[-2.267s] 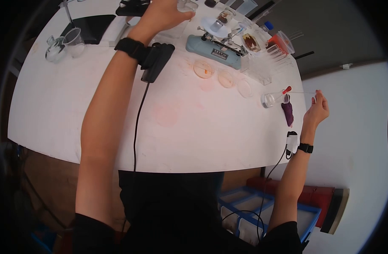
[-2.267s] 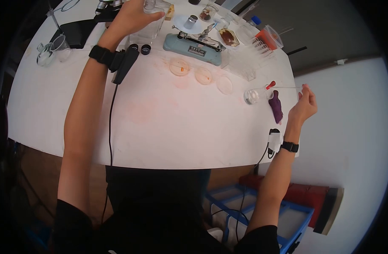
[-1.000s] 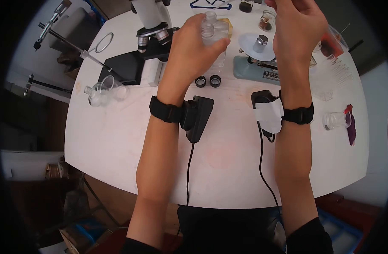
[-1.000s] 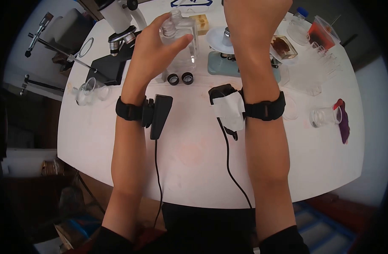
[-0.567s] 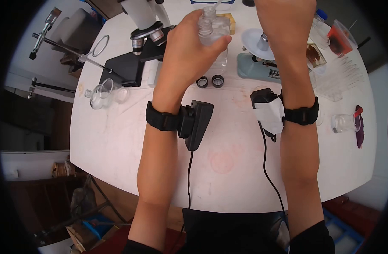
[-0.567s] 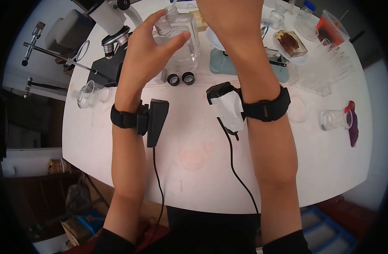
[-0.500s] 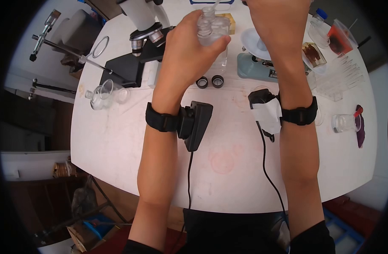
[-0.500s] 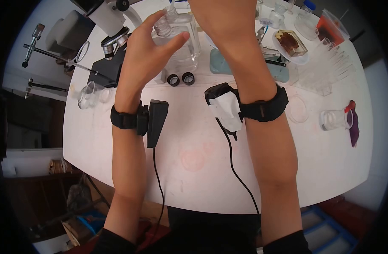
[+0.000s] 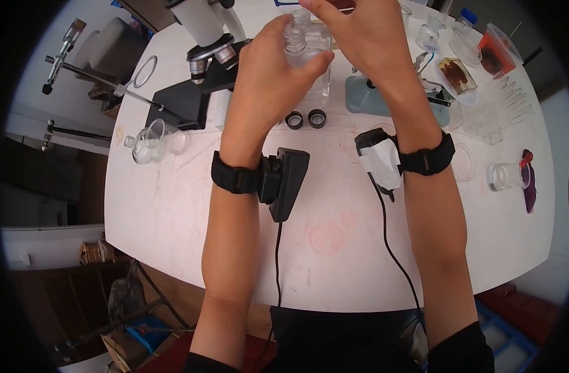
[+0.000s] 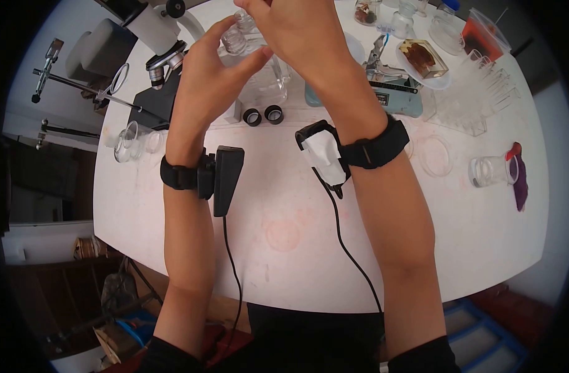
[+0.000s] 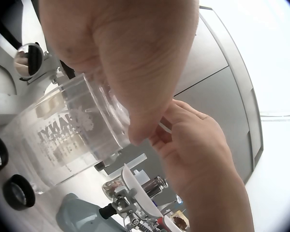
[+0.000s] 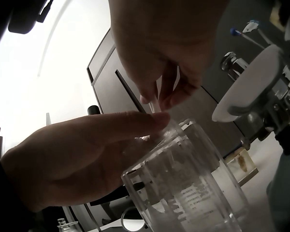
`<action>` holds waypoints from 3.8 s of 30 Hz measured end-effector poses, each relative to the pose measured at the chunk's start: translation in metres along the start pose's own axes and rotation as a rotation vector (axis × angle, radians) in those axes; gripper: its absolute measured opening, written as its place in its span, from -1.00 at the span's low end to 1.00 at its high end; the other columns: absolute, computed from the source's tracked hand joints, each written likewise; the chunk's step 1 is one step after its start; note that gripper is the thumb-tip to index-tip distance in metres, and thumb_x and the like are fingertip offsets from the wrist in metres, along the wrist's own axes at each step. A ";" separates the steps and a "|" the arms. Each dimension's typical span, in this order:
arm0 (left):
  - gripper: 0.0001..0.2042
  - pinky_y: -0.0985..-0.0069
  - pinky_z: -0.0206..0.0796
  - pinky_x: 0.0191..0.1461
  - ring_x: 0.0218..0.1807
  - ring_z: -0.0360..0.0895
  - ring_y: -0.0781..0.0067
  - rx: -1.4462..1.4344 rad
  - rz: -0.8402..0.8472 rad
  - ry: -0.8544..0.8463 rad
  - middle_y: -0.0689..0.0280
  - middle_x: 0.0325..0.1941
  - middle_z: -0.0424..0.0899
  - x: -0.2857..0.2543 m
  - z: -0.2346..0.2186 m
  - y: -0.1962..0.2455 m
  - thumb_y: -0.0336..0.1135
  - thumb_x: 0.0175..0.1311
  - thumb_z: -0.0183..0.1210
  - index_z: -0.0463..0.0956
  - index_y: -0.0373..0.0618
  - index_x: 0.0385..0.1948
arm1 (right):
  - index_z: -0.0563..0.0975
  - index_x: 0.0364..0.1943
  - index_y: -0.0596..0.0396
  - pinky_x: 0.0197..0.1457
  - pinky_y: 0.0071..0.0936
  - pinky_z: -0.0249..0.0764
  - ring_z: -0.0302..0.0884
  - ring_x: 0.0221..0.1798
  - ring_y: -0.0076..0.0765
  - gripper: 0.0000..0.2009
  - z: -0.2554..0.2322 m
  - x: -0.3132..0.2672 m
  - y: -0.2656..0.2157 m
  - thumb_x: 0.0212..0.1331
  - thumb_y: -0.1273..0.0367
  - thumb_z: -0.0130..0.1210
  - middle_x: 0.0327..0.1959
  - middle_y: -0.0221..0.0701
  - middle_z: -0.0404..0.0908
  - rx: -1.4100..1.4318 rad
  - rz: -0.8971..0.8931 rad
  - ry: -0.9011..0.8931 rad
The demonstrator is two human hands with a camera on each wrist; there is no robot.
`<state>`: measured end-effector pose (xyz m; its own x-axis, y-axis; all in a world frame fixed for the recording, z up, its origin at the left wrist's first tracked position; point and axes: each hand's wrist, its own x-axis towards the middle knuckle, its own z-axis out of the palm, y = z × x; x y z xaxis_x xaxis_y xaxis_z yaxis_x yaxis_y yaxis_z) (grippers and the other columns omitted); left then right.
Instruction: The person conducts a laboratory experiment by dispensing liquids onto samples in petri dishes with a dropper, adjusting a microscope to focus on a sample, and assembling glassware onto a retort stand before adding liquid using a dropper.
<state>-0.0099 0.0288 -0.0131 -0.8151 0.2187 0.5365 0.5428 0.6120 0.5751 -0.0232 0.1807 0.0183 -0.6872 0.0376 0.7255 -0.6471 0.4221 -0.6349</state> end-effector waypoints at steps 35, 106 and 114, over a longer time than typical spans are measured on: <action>-0.28 0.28 0.38 0.25 0.15 0.61 0.03 -0.003 -0.056 -0.015 -0.13 0.07 0.63 0.000 -0.003 0.006 -0.01 0.06 0.42 0.46 -0.38 0.17 | 0.64 -0.42 0.33 -0.38 -0.41 0.48 0.62 -0.51 -0.24 -0.85 -0.009 0.005 -0.010 0.10 0.45 0.27 -0.53 -0.10 0.66 -0.080 0.022 0.113; -0.27 0.26 0.42 0.21 0.11 0.63 0.02 0.022 -0.072 -0.030 -0.15 0.06 0.63 -0.001 -0.004 0.004 0.00 0.07 0.42 0.45 -0.38 0.18 | 0.65 -0.42 0.36 -0.43 -0.59 0.40 0.53 -0.51 -0.57 -0.84 -0.050 0.019 -0.019 0.18 0.47 0.24 -0.58 -0.35 0.65 -0.114 0.061 0.142; -0.28 0.26 0.43 0.20 0.11 0.63 0.04 0.014 -0.061 -0.024 -0.14 0.05 0.64 -0.001 -0.004 0.004 -0.02 0.07 0.42 0.45 -0.38 0.19 | 0.64 -0.42 0.36 -0.40 -0.63 0.42 0.54 -0.50 -0.59 -0.84 -0.055 0.021 -0.013 0.21 0.47 0.22 -0.57 -0.37 0.65 0.004 0.055 0.146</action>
<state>-0.0065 0.0284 -0.0088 -0.8513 0.1990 0.4855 0.4893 0.6352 0.5976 -0.0111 0.2263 0.0563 -0.6664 0.1918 0.7205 -0.6114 0.4127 -0.6752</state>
